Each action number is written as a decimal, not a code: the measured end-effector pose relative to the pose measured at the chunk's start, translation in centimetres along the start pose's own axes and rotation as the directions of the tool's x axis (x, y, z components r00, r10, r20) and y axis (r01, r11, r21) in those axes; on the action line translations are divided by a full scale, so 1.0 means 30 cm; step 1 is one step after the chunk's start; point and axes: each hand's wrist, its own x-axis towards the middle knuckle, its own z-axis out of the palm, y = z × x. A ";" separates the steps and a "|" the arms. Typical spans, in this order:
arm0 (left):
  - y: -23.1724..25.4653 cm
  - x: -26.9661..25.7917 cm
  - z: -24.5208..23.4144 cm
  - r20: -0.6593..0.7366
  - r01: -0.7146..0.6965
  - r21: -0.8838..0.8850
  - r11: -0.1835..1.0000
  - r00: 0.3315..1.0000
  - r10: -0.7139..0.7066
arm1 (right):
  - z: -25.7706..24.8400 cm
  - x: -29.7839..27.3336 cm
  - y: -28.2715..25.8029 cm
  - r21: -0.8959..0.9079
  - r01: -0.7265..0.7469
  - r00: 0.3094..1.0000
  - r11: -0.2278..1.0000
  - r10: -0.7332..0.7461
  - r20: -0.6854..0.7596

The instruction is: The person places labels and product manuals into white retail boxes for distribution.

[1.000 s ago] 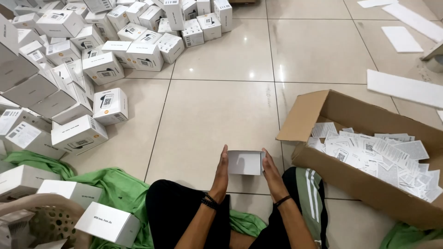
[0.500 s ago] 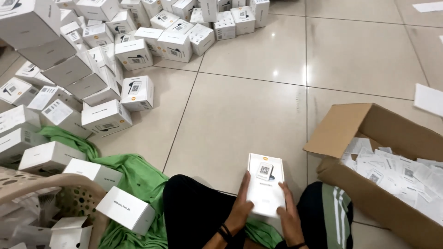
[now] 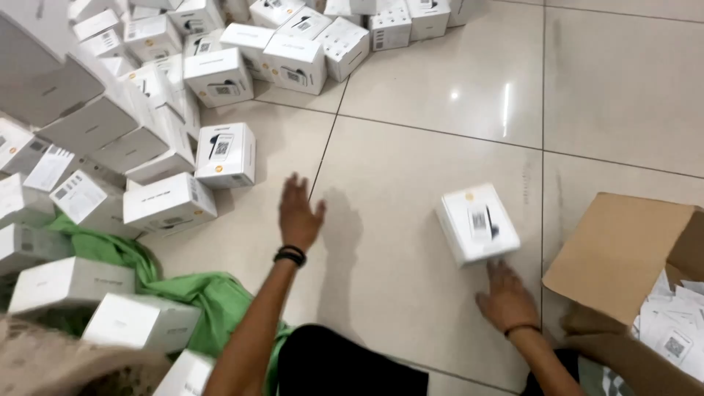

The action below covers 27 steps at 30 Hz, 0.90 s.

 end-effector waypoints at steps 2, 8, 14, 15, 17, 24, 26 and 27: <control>-0.299 0.190 0.053 0.068 0.109 0.137 0.985 0.991 -0.119 | 0.033 0.213 -0.043 0.074 -0.087 0.996 0.993 0.086 0.022; -0.600 0.436 0.055 0.240 0.365 0.407 0.838 0.842 -0.483 | -0.190 0.249 -0.455 -0.094 -0.172 0.942 0.981 0.192 0.275; -0.375 0.254 0.154 0.206 0.108 0.453 0.885 0.953 -0.222 | -0.188 0.245 -0.444 -0.066 -0.169 0.947 0.983 0.181 0.264; -0.299 0.205 0.144 0.267 -0.004 0.446 0.895 0.955 -0.129 | -0.182 0.241 -0.442 -0.044 -0.167 0.951 0.985 0.173 0.255; -0.103 0.078 0.093 0.350 -0.052 0.318 0.947 0.934 -0.067 | -0.113 0.281 -0.379 0.046 -0.161 0.968 0.986 0.148 0.204; 0.394 -0.360 -0.105 0.442 0.049 -0.317 0.947 0.891 0.102 | 0.036 0.011 -0.298 0.855 -0.203 0.979 0.477 0.093 0.181; 0.300 -0.514 0.156 0.534 0.378 -0.560 0.737 0.845 -0.027 | 0.115 -0.091 -0.317 0.889 -0.229 0.973 0.396 0.097 0.207; 0.309 -0.617 0.295 0.652 0.635 -0.674 0.377 0.752 -0.100 | 0.158 -0.140 -0.328 0.916 -0.254 0.967 0.311 0.095 0.236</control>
